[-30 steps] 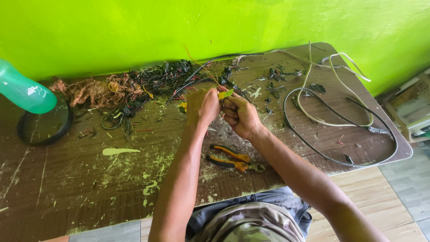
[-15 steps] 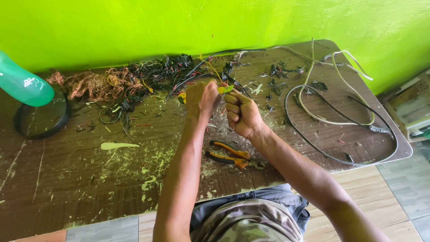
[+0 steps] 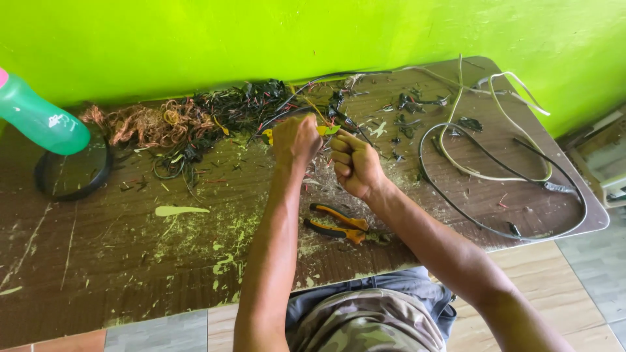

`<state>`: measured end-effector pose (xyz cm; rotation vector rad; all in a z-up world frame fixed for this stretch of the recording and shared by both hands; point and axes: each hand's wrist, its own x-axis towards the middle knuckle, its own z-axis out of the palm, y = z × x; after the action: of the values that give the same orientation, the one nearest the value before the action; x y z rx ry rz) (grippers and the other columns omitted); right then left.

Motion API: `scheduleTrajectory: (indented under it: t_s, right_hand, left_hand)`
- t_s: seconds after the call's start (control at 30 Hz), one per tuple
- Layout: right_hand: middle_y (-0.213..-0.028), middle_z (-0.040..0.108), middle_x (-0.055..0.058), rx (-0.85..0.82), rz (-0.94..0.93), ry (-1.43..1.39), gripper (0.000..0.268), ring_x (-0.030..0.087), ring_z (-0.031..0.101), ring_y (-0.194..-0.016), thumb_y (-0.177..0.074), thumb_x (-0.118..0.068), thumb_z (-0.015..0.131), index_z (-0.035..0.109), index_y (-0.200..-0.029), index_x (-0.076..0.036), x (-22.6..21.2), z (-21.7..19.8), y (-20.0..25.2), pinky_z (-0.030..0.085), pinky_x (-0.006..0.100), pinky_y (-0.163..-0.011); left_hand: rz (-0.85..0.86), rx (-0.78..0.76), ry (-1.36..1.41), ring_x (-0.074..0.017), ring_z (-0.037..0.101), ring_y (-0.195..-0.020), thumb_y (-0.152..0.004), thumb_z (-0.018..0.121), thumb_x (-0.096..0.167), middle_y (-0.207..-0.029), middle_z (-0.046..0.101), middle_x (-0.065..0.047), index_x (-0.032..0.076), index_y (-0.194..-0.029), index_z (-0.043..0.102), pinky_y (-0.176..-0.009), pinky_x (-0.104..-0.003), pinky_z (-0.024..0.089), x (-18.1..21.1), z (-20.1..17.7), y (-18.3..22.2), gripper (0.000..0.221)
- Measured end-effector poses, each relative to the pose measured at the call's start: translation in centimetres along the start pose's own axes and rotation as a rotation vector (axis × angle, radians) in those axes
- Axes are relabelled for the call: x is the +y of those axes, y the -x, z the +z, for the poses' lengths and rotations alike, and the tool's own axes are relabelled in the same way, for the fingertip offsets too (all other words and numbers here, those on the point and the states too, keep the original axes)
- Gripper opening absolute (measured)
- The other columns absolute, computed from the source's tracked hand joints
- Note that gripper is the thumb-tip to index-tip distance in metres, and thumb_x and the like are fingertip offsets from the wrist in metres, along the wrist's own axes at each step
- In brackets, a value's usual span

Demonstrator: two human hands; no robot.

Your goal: Strip insulation from electrical wires using a small handheld tool

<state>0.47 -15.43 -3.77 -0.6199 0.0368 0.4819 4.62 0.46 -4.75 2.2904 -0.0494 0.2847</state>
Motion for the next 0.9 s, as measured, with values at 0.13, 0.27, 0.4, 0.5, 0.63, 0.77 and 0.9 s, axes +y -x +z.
scheduleTrajectory:
  t_s: [0.13,0.27,0.4,0.5,0.63,0.77,0.9]
  right_hand:
    - [-0.074,0.019,-0.011,-0.028,-0.053,0.056,0.044,-0.004,0.021,-0.051,-0.104,-0.012,0.039,0.042,-0.148,-0.007,-1.3,4.3,4.1,0.02,0.008,-0.038]
    - [-0.073,0.02,-0.01,-0.062,-0.105,0.112,0.045,-0.002,0.021,-0.051,-0.105,-0.014,0.038,0.044,-0.149,-0.011,-1.9,3.9,3.0,0.02,0.009,-0.037]
    - [-0.074,0.02,-0.01,-0.094,-0.065,0.095,0.044,-0.002,0.022,-0.052,-0.105,-0.012,0.038,0.044,-0.149,-0.009,-1.5,2.6,2.2,0.019,0.008,-0.038]
    - [-0.074,0.018,-0.01,-0.13,-0.019,0.103,0.045,-0.002,0.021,-0.052,-0.105,-0.011,0.04,0.044,-0.149,-0.009,-1.5,3.4,2.5,0.019,0.008,-0.037]
    - [-0.074,0.022,-0.009,-0.127,0.036,0.173,0.044,-0.002,0.024,-0.052,-0.105,-0.013,0.038,0.044,-0.148,-0.011,-1.4,3.5,2.6,0.02,0.008,-0.034]
    - [-0.075,0.03,-0.006,-0.133,0.061,0.345,0.036,0.002,0.031,-0.053,-0.104,-0.015,0.045,0.052,-0.139,-0.012,-0.9,4.1,2.9,0.024,0.01,-0.032]
    - [-0.075,0.032,-0.003,-0.103,-0.077,0.519,0.036,0.001,0.028,-0.052,-0.104,-0.015,0.046,0.055,-0.138,-0.007,-0.4,3.1,2.5,0.025,0.012,-0.03]
  left_hand:
    - [-0.047,0.037,-0.525,-0.0293,0.076,-0.094,-0.08,0.048,0.034,-0.089,0.076,-0.001,0.024,-0.095,0.071,-0.083,-0.048,0.059,-3.9,-1.7,-1.9,0.029]
    - [-0.154,0.173,-0.475,-0.0326,0.077,-0.088,-0.087,0.052,0.033,-0.083,0.076,-0.007,0.026,-0.095,0.073,-0.081,-0.047,0.06,-3.7,-5.7,-1.5,0.023]
    - [-0.007,0.072,-0.202,-0.0352,0.076,-0.085,-0.088,0.056,0.033,-0.082,0.076,-0.006,0.029,-0.097,0.075,-0.079,-0.049,0.06,1.1,-6.2,0.4,0.021]
    - [0.075,-0.01,0.029,-0.0335,0.076,-0.085,-0.097,0.057,0.046,-0.086,0.076,-0.007,0.026,-0.105,0.076,-0.077,-0.046,0.06,3.0,-5.8,1.0,0.029]
    - [0.099,0.009,0.128,-0.0381,0.075,-0.084,-0.099,0.057,0.038,-0.082,0.075,-0.015,0.014,-0.099,0.077,-0.073,-0.048,0.056,3.7,-6.0,1.6,0.031]
    - [0.052,-0.034,0.173,-0.0275,0.074,-0.075,-0.095,0.061,0.043,-0.068,0.074,-0.003,0.013,-0.084,0.072,-0.07,-0.042,0.056,1.5,-5.4,0.1,0.033]
    - [-0.005,-0.021,0.117,-0.032,0.07,-0.069,-0.094,0.059,0.045,-0.065,0.069,-0.011,0.012,-0.079,0.069,-0.066,-0.048,0.052,-0.4,-4.4,-0.7,0.038]
